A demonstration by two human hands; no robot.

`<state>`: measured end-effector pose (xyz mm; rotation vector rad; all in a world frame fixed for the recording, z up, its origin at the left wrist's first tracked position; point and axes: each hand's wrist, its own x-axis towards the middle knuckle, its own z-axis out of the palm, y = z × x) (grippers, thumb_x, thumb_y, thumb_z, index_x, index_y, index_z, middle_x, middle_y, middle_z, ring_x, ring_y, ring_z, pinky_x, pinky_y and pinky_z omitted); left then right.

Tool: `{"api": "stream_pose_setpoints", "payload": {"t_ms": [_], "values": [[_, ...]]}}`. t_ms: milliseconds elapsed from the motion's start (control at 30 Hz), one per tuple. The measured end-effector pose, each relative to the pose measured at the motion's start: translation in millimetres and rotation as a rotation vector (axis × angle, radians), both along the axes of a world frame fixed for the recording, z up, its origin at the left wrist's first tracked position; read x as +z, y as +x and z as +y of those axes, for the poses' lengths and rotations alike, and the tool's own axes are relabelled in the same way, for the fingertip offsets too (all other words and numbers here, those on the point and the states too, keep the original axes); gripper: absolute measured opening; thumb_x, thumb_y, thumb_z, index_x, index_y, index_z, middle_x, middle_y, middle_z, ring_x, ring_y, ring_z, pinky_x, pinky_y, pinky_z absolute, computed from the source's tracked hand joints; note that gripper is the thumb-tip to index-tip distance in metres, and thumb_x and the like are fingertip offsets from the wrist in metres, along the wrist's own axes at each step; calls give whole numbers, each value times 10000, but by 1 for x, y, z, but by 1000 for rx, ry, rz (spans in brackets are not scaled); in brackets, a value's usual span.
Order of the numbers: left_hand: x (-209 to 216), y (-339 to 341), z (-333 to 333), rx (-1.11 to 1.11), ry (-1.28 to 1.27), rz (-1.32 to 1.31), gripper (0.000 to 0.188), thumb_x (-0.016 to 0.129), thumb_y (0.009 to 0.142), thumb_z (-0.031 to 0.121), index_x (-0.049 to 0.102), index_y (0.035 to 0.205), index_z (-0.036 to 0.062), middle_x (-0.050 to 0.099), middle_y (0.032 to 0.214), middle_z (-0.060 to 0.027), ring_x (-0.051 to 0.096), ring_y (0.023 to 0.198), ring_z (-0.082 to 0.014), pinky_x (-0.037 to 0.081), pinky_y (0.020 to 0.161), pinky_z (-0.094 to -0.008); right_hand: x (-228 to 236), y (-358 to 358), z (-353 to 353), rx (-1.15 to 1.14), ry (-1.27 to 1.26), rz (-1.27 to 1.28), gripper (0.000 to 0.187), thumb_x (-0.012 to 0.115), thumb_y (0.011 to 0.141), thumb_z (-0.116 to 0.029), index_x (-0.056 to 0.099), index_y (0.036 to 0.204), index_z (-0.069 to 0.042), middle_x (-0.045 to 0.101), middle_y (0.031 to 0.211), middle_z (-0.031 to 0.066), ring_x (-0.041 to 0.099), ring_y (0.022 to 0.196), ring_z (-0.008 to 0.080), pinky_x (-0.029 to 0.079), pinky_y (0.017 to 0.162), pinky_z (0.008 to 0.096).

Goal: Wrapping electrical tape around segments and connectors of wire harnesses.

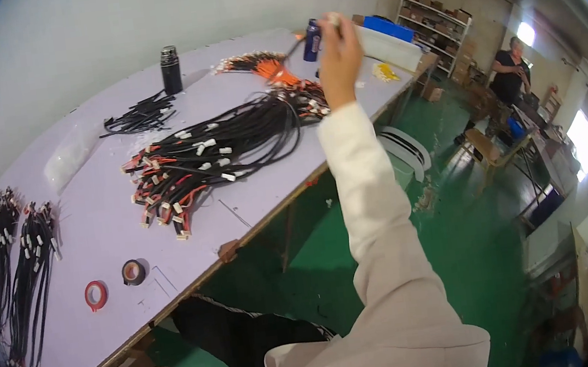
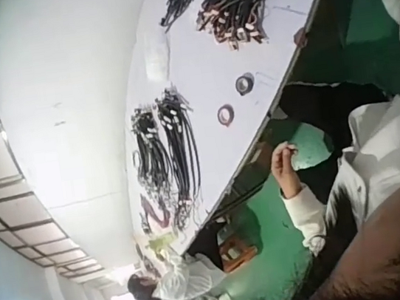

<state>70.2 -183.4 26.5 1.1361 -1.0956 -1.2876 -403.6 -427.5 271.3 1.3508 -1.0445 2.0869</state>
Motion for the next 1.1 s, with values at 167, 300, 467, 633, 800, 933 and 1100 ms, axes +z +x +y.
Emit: {"api": "stream_pose_setpoints", "payload": {"t_ms": [167,300,467,633,800,933,1100], "values": [[8,-5,-1,-73,-57,-16,171,565,920,161,628,1035,50,629,894,-29,565,770,-108,452,704,-248,19,15,60,-35,-402,133,203,507,936,-149,545,1049,15,611,867,76,575,813,122,438,784,248],[17,-13,-4,-108,-59,-53,170,563,922,171,628,1032,59,632,894,-25,564,757,-99,449,683,-237,43,12,64,247,73,245,180,497,941,-123,536,1049,15,601,860,63,569,779,113,446,752,248],[20,-17,-8,-170,-103,-63,166,556,925,169,625,1034,65,636,898,-24,565,752,-94,447,678,-232,71,18,62,202,-161,240,152,525,921,-136,569,982,-4,601,819,42,566,749,97,442,702,240],[23,-22,-9,-183,-165,-41,177,555,928,179,623,1039,60,637,888,-23,567,749,-95,436,662,-224,71,41,94,136,-473,301,113,494,897,-86,570,959,-30,607,858,94,594,742,199,465,677,344],[57,-41,-19,-129,-256,40,257,482,959,180,540,1163,35,604,1052,-64,562,850,-126,452,691,-259,34,144,91,653,170,916,144,511,894,-171,589,945,-61,579,896,117,579,862,289,453,698,390],[73,-60,-13,199,-645,-208,308,413,984,218,473,1230,41,550,1141,-88,542,876,-160,447,712,-293,-50,238,136,1127,26,1215,166,559,750,-259,583,816,-108,567,773,61,555,742,255,399,703,402],[54,-56,11,178,-645,-312,303,410,985,236,487,1207,45,554,1093,-88,539,843,-169,446,708,-296,-115,281,184,1189,-58,843,64,576,778,-184,584,751,-125,515,921,62,464,956,232,278,905,448]]}}
